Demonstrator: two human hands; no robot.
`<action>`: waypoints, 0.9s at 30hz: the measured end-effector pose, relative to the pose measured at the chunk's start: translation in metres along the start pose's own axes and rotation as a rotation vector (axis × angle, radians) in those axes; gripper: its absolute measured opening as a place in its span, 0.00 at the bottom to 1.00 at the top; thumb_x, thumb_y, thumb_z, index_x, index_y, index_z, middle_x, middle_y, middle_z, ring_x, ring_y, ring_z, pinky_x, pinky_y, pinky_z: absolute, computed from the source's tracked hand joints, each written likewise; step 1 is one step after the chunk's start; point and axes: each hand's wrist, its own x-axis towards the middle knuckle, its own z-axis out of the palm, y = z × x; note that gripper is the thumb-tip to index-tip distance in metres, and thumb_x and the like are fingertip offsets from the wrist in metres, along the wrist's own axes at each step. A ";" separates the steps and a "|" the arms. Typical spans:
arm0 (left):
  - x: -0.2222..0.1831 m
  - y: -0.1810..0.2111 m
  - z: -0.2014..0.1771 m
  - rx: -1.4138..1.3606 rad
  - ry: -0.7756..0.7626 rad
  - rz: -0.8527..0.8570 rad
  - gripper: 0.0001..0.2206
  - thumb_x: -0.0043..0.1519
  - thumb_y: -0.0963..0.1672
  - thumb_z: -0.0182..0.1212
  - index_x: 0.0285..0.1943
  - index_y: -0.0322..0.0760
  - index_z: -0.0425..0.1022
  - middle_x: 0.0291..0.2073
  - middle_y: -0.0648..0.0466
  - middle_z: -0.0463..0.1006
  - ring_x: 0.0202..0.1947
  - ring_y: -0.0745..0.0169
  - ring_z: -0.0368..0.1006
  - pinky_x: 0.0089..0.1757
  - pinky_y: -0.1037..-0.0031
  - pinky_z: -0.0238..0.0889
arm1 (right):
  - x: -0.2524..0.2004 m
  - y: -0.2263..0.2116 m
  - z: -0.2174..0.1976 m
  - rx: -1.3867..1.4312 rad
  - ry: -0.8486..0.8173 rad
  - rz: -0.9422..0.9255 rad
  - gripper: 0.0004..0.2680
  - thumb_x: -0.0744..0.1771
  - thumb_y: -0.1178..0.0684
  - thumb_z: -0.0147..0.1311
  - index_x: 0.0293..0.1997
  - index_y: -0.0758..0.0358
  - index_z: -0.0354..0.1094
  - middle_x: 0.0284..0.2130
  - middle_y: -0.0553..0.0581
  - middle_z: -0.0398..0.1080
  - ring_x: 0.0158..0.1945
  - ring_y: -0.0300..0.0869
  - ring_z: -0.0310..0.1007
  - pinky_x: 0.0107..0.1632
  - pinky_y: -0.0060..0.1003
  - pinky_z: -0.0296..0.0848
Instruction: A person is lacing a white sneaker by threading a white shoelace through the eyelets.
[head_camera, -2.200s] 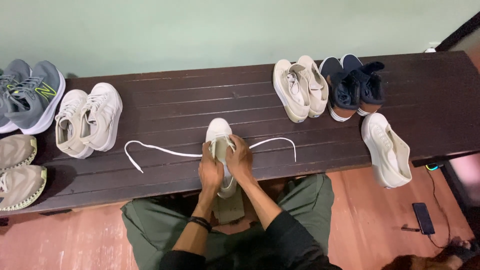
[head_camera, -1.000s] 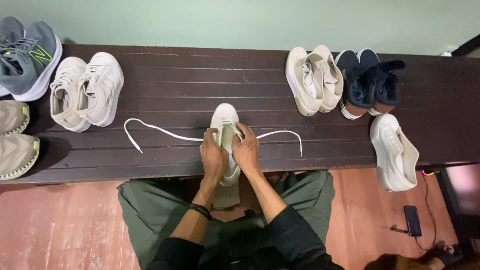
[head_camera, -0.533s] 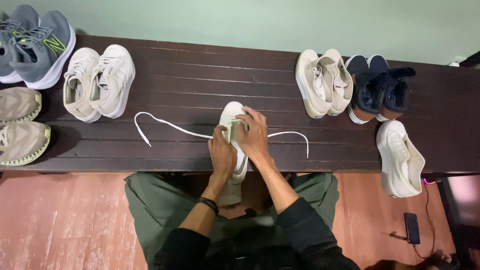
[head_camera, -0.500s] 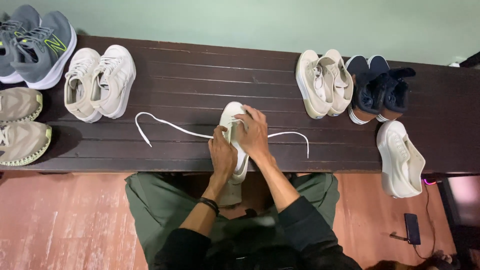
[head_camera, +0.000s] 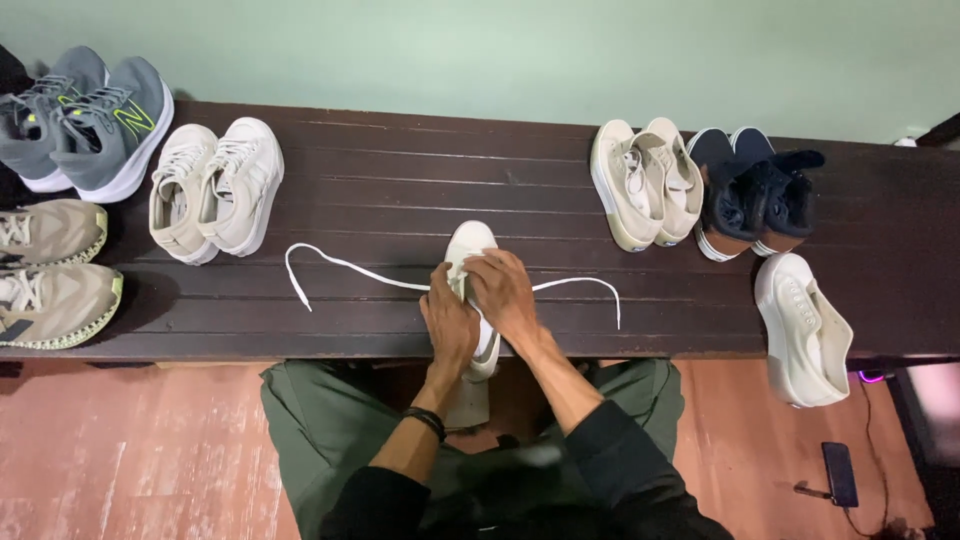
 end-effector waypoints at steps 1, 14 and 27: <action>0.003 0.002 0.000 -0.001 0.003 0.003 0.29 0.55 0.32 0.52 0.67 0.39 0.57 0.63 0.38 0.69 0.63 0.33 0.66 0.59 0.44 0.50 | 0.000 0.001 -0.001 -0.001 0.003 -0.003 0.05 0.68 0.57 0.54 0.42 0.49 0.76 0.44 0.48 0.79 0.59 0.49 0.72 0.62 0.49 0.67; -0.003 0.016 -0.009 -0.004 0.028 -0.031 0.37 0.54 0.31 0.56 0.76 0.40 0.53 0.69 0.34 0.59 0.72 0.29 0.52 0.62 0.37 0.44 | 0.005 -0.045 -0.123 1.014 0.251 0.133 0.03 0.62 0.56 0.40 0.26 0.59 0.56 0.41 0.71 0.76 0.59 0.59 0.69 0.64 0.51 0.60; -0.002 0.002 -0.003 0.060 0.012 0.028 0.32 0.55 0.33 0.57 0.72 0.39 0.59 0.65 0.40 0.64 0.69 0.38 0.58 0.59 0.52 0.53 | -0.004 -0.094 -0.143 0.965 0.045 0.091 0.03 0.62 0.56 0.44 0.28 0.60 0.59 0.36 0.68 0.75 0.53 0.56 0.71 0.58 0.50 0.66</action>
